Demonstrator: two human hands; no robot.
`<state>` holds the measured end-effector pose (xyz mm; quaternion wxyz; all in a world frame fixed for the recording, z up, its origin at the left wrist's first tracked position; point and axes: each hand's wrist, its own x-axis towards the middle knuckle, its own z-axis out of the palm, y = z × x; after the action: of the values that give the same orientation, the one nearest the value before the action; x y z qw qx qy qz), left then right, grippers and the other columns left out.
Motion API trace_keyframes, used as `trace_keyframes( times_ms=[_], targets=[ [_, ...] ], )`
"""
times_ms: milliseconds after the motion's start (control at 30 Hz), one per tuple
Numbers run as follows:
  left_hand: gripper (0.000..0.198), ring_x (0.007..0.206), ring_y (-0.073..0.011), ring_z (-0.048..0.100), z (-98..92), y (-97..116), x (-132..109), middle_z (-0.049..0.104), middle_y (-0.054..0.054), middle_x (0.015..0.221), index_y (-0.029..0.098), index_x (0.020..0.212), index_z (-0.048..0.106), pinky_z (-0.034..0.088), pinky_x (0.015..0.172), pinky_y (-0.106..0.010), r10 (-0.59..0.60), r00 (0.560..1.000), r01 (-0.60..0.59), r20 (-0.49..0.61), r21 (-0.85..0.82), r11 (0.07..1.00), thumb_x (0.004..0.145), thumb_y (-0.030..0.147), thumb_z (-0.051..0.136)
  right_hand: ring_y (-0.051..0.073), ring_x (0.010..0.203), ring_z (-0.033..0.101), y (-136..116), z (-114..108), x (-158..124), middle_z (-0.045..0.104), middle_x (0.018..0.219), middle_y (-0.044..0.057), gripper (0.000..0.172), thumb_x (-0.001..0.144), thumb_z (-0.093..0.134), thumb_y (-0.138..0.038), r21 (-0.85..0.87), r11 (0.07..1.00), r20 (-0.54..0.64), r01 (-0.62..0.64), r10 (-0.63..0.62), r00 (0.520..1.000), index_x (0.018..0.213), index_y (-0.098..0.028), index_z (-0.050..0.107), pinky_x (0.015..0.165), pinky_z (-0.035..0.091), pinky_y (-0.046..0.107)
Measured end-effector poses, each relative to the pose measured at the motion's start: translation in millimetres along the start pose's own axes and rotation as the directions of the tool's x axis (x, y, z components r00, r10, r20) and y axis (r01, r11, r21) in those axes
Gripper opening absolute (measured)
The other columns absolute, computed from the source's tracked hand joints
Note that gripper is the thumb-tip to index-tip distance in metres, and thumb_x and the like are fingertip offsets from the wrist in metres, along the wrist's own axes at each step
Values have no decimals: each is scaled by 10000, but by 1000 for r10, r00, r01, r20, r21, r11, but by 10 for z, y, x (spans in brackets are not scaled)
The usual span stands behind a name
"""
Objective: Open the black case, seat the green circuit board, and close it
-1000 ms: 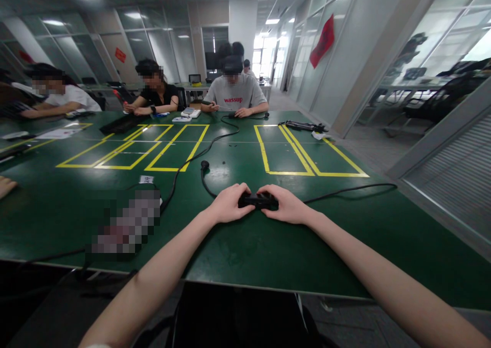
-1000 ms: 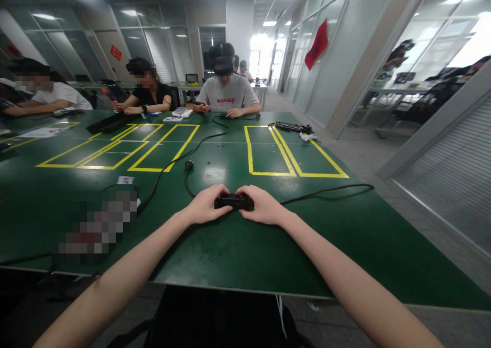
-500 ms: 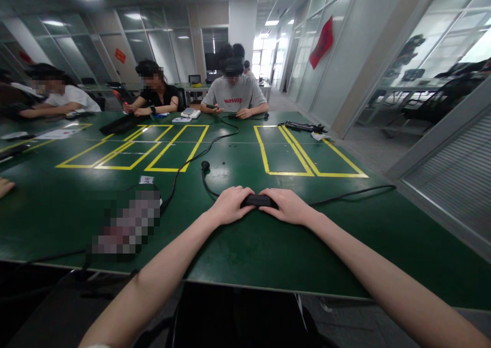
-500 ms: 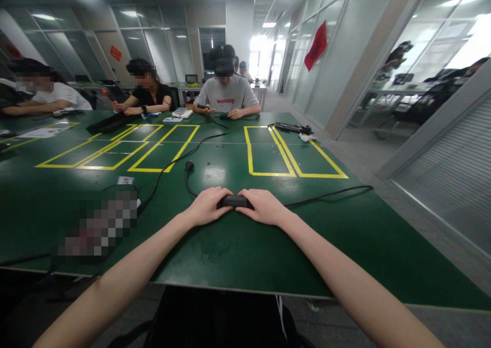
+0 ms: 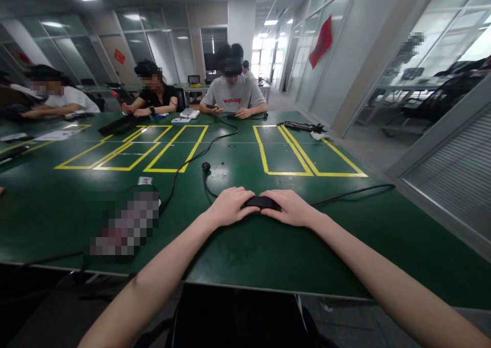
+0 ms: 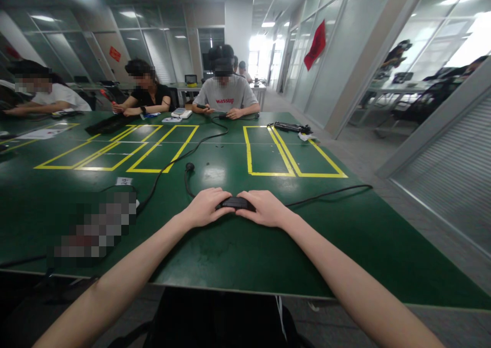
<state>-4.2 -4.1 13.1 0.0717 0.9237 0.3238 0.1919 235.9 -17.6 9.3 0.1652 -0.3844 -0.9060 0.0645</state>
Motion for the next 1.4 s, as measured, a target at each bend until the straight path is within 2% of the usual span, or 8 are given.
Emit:
trace_keyframes(
  times_ms=[367,633,833,967,1033,1233,1300,1400],
  targets=[
    [337,873,-215,664,-9,-29,-12,729,-75,957,191,1155,687,490,788,-307,94,994,-92,-55,40,995,1003,474,585,221,810,683,-28,-72,-23,733,952,69,323,924,650,-454,301,954,-16,-7,12,1000,1138,-214,617,719,492,310],
    [413,845,-207,651,35,-14,-29,697,-72,904,183,1124,711,480,792,-315,146,989,-143,-32,73,987,1000,548,563,61,479,434,-46,-150,-13,665,790,-15,417,867,705,-566,778,535,353,-330,63,934,921,-212,491,444,308,197],
    [505,1092,-265,654,43,-14,-8,735,-117,1162,181,1281,663,497,963,-393,194,969,-181,-154,92,979,966,573,611,53,449,361,68,-197,-5,689,744,4,435,838,725,-575,843,354,407,-405,74,911,898,-210,497,426,190,190],
    [543,1418,-321,470,16,-31,-35,484,-161,1570,193,1478,518,364,1176,-512,222,936,-181,-273,165,970,991,420,594,54,397,305,429,-251,-50,710,725,9,481,794,742,-584,927,183,242,-326,369,897,844,-245,405,413,187,191],
    [518,1414,-306,485,33,-54,-56,494,-144,1567,210,1469,531,392,1168,-497,175,954,-149,-243,121,981,987,387,595,55,374,288,670,-280,-88,709,731,-6,476,789,733,-571,964,180,53,-197,595,802,835,-256,380,395,215,194],
    [238,1114,-246,684,129,-87,-47,756,-71,1182,204,1089,753,548,965,-382,60,998,-60,-8,-30,998,957,379,659,103,388,396,1281,-305,-269,637,646,-42,533,762,674,-670,871,481,-454,-105,867,203,815,-280,314,382,249,228],
    [220,1115,-250,682,129,-74,-36,753,-72,1189,196,1064,760,545,970,-387,36,999,-37,-9,-34,999,949,363,674,134,447,477,1387,-294,-336,639,651,-28,531,735,666,-699,804,547,-536,-232,836,114,824,-277,356,414,287,248],
    [211,1118,-250,679,114,-57,-37,751,-72,1193,189,1066,761,544,975,-389,20,1000,-21,-10,-52,998,945,342,682,195,596,607,1448,-257,-408,656,661,1,508,712,662,-703,703,559,-576,-439,810,109,806,-261,431,533,397,283]
  ],
)
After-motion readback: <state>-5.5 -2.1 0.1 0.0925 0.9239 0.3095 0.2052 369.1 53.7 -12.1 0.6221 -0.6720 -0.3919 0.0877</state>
